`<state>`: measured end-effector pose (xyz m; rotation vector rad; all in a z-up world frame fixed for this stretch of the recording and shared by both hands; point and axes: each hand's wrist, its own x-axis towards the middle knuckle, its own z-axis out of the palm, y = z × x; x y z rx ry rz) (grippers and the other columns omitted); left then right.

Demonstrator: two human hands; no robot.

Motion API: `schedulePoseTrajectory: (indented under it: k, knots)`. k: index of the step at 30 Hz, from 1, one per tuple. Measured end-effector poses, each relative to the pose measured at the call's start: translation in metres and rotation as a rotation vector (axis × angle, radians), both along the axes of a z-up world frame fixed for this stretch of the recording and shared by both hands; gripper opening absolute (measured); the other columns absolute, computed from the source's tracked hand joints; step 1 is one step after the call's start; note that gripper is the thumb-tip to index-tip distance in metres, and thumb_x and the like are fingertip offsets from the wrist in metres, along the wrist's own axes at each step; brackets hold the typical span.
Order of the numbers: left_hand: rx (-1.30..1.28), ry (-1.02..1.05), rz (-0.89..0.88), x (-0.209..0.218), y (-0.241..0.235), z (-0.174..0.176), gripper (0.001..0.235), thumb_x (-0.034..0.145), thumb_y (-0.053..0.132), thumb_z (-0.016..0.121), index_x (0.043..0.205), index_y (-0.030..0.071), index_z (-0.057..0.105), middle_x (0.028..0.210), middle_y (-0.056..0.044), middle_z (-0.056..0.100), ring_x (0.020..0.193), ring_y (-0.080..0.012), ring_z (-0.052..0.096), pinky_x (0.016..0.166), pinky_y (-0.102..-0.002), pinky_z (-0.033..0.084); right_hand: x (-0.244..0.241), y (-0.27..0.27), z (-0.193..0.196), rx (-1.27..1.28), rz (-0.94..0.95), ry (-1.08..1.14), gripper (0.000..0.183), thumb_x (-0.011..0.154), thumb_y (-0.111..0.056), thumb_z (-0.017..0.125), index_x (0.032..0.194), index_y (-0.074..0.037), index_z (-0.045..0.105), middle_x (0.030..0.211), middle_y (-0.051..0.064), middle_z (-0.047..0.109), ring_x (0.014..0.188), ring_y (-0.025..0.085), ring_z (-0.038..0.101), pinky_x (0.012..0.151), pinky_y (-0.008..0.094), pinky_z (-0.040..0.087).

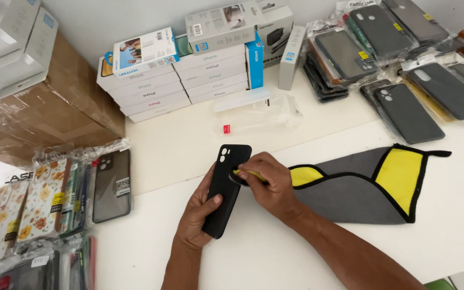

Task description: Cleaning and inspecting various phone cases using a cloth before repackaging them

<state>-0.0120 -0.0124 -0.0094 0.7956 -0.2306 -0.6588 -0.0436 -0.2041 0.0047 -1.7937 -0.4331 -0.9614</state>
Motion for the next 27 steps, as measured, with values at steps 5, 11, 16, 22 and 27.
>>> schedulePoseTrajectory:
  k: [5, 11, 16, 22, 27]
  knots:
    - [0.050, -0.002, -0.031, -0.002, 0.001, 0.001, 0.092, 0.083, 0.013, 0.079, 0.163, 0.013, 0.033, 0.141, -0.007, 0.061, 0.113, -0.0162, 0.064, 0.089, -0.023, 0.051, 0.011, -0.013, -0.004, 0.081, -0.087, 0.013, 0.011, 0.094, 0.003, 0.069, 0.104, 0.000, 0.072, 0.092, 0.013, 0.069, 0.082, 0.020, 0.068, 0.073, 0.028, 0.056]
    - [0.111, 0.033, 0.010, -0.003, -0.003, 0.002, 0.082, 0.082, 0.010, 0.077, 0.156, 0.004, 0.044, 0.131, -0.010, 0.067, 0.106, -0.0185, 0.067, 0.085, -0.026, 0.055, 0.021, -0.025, -0.012, 0.109, -0.182, 0.077, 0.005, 0.097, -0.001, 0.067, 0.098, -0.002, 0.072, 0.089, 0.009, 0.068, 0.084, 0.019, 0.067, 0.076, 0.029, 0.054]
    - [0.226, 0.161, 0.087, -0.003, -0.006, -0.007, 0.044, 0.084, 0.003, 0.075, 0.127, 0.000, 0.068, 0.106, -0.012, 0.075, 0.091, -0.0211, 0.069, 0.079, -0.033, 0.058, 0.021, -0.027, -0.011, 0.144, -0.217, 0.099, 0.006, 0.097, -0.002, 0.065, 0.098, -0.002, 0.071, 0.091, 0.009, 0.069, 0.086, 0.019, 0.067, 0.078, 0.029, 0.054]
    - [0.118, 0.307, 0.198, -0.003, -0.013, -0.013, 0.041, 0.090, 0.018, 0.066, 0.126, -0.002, 0.067, 0.112, -0.016, 0.072, 0.100, -0.0270, 0.067, 0.093, -0.037, 0.052, 0.008, -0.001, -0.011, 0.042, 0.032, 0.057, 0.004, 0.095, -0.004, 0.069, 0.098, -0.002, 0.071, 0.088, 0.011, 0.069, 0.079, 0.019, 0.065, 0.071, 0.028, 0.053]
    - [-0.101, 0.511, 0.162, -0.003, -0.012, -0.018, 0.043, 0.099, 0.039, 0.055, 0.115, 0.002, 0.071, 0.109, -0.016, 0.073, 0.103, -0.0300, 0.068, 0.097, -0.039, 0.049, 0.008, 0.009, -0.018, 0.039, 0.044, 0.150, 0.006, 0.095, -0.004, 0.070, 0.100, -0.002, 0.071, 0.093, 0.010, 0.070, 0.084, 0.019, 0.068, 0.077, 0.028, 0.054]
